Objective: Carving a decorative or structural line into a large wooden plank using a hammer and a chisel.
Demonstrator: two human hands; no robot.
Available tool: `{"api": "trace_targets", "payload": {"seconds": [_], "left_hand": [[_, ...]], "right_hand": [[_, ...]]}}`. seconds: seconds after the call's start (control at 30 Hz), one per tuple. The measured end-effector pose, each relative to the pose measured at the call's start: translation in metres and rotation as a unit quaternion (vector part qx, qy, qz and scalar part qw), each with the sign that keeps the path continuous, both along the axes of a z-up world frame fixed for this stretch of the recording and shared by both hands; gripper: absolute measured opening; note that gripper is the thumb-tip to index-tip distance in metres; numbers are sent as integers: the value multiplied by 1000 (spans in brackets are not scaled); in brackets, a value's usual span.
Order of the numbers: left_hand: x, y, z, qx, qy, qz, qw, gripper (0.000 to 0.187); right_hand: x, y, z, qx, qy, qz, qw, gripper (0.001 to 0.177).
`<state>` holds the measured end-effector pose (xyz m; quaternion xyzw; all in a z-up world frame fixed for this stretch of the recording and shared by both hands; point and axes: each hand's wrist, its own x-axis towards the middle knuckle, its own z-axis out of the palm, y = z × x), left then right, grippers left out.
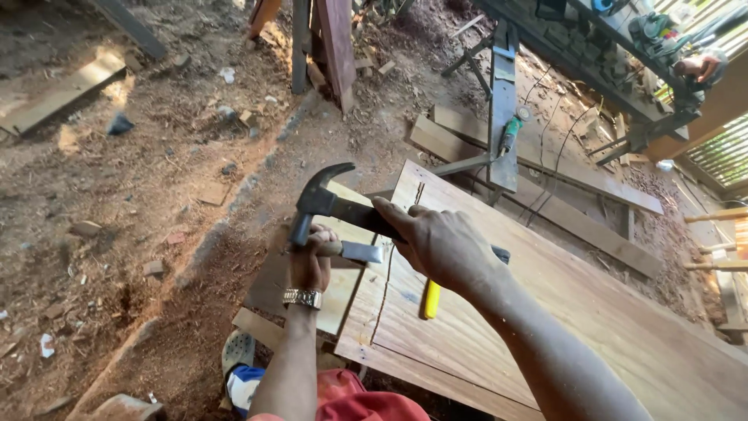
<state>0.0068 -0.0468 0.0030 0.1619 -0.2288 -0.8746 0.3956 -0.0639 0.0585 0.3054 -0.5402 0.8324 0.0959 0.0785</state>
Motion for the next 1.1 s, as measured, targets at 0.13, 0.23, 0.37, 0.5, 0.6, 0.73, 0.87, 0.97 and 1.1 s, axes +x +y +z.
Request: {"api": "trace_targets", "payload": {"seconds": [0.13, 0.23, 0.37, 0.5, 0.6, 0.73, 0.87, 0.97, 1.1], "left_hand": [[-18, 19, -38, -25, 4, -32, 999, 13], [-33, 32, -66, -112, -17, -1, 994, 12], [-44, 29, -102, -396, -226, 86, 886, 5], [-57, 24, -143, -577, -364, 144, 717, 11], [-60, 20, -127, -474, -404, 37, 781, 13], [-65, 19, -100, -325, -325, 17, 888, 15], [-63, 14, -73, -158, -259, -73, 950, 22], [-73, 18, -88, -73, -38, -20, 996, 4], [-79, 13, -148, -465, -215, 76, 856, 11]], "right_hand": [[-3, 10, -1, 22, -9, -27, 999, 56], [-4, 13, -5, 28, -2, -17, 999, 51], [-1, 8, -5, 52, 2, -7, 999, 51], [-4, 3, -8, 36, 5, 7, 999, 50], [-3, -6, -3, 67, 12, 12, 998, 53], [-8, -15, -3, 56, 5, 13, 998, 49], [-9, -29, 6, 48, -4, 11, 999, 49], [-18, -33, -13, -67, 1, 78, 995, 48], [-20, -55, -28, -6, -2, 47, 999, 48]]}}
